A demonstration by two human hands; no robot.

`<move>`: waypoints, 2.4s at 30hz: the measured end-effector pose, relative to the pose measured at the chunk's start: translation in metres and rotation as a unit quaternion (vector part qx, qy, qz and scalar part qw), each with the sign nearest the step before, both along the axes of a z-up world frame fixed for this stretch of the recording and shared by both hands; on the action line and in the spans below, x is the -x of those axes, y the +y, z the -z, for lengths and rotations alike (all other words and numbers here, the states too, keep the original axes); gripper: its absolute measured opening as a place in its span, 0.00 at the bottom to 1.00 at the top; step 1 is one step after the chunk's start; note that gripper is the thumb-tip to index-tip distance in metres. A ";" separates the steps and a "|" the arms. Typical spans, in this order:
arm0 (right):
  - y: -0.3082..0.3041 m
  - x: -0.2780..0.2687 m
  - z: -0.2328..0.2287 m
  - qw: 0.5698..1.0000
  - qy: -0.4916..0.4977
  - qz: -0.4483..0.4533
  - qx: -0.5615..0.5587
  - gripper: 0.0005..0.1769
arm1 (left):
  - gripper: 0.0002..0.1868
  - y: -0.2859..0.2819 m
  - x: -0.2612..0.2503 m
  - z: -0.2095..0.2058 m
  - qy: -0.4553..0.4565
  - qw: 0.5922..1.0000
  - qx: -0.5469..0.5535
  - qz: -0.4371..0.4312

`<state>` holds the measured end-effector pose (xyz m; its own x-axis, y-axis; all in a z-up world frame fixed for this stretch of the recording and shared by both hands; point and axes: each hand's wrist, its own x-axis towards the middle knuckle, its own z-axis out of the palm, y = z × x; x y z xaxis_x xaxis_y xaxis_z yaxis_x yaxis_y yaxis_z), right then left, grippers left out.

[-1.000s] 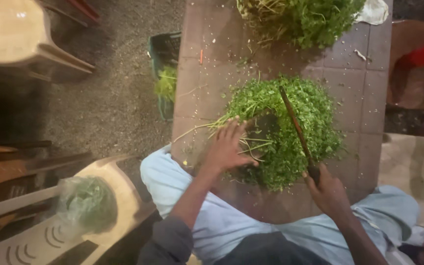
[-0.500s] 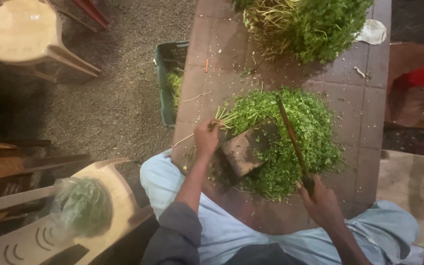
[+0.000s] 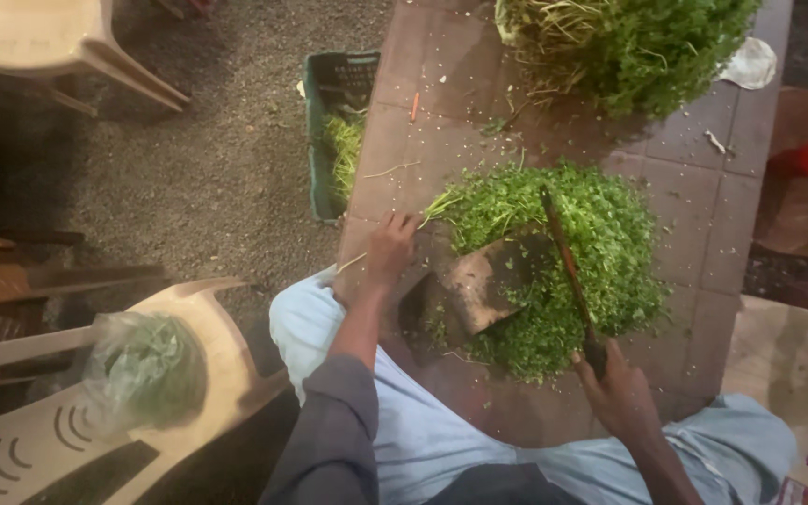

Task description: The person chops bundles of green herbs with a knife on a table, occasionally moving chopped pieces aside and reaching for more bundles from a pile.

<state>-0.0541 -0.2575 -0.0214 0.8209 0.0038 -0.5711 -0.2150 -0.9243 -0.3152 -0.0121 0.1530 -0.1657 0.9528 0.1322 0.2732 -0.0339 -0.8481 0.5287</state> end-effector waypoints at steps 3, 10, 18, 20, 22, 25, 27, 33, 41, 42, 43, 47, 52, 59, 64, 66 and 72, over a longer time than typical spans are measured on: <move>-0.002 0.001 0.003 0.999 -0.026 -0.017 -0.018 0.25 | 0.14 0.008 -0.011 -0.002 0.021 1.000 0.015 -0.010; 0.005 -0.004 -0.004 1.000 0.010 0.019 -0.016 0.22 | 0.12 0.063 -0.037 0.029 0.038 0.922 0.281 -0.266; -0.002 -0.003 0.005 1.000 -0.004 0.011 -0.002 0.25 | 0.21 0.140 -0.114 0.020 0.047 0.844 0.474 -0.245; -0.001 -0.004 0.007 1.000 -0.012 0.000 0.002 0.24 | 0.26 0.129 -0.110 0.002 0.055 0.906 0.379 -0.183; 0.001 -0.010 0.008 1.000 -0.008 -0.006 0.001 0.25 | 0.33 0.108 -0.093 -0.016 0.056 0.981 0.167 -0.078; 0.009 -0.013 0.015 1.000 -0.003 -0.006 -0.001 0.28 | 0.51 0.084 -0.059 -0.036 0.022 1.000 -0.015 -0.010; 0.012 -0.012 0.019 0.999 -0.021 -0.028 0.011 0.32 | 0.45 0.083 -0.049 -0.027 -0.008 1.000 -0.005 -0.016; 0.007 -0.013 0.003 1.000 0.004 -0.005 0.019 0.25 | 0.18 0.118 -0.115 0.018 0.052 0.967 0.161 -0.190; 0.004 0.003 0.000 0.999 -0.005 0.041 0.001 0.28 | 0.16 0.090 -0.137 -0.024 -0.061 0.989 0.117 -0.066; 0.006 0.001 0.001 0.999 -0.005 0.040 0.006 0.28 | 0.18 0.071 -0.128 -0.026 -0.016 0.992 0.117 0.051; 0.008 -0.006 0.004 0.999 -0.023 0.020 0.008 0.28 | 0.20 0.056 -0.118 -0.028 -0.028 0.978 0.088 0.185; 0.003 -0.007 -0.001 1.000 -0.011 0.011 0.006 0.26 | 0.14 0.021 -0.087 -0.026 0.076 0.960 -0.014 0.268; -0.001 -0.006 -0.006 0.996 -0.062 0.036 -0.056 0.24 | 0.09 0.012 -0.098 -0.047 0.119 0.971 0.058 0.197; -0.005 0.000 -0.009 0.997 -0.021 0.060 -0.037 0.24 | 0.13 -0.066 -0.114 -0.084 0.146 0.944 0.257 0.148; -0.003 0.004 -0.008 0.997 -0.026 0.060 -0.041 0.25 | 0.16 -0.087 -0.108 -0.096 0.202 0.960 0.153 0.120; -0.005 0.008 -0.008 0.997 -0.039 0.053 -0.036 0.25 | 0.15 -0.088 -0.110 -0.087 0.206 0.958 0.149 0.129; -0.004 0.010 -0.016 0.995 -0.025 0.076 -0.057 0.24 | 0.21 -0.088 -0.108 -0.066 0.167 0.964 0.128 0.162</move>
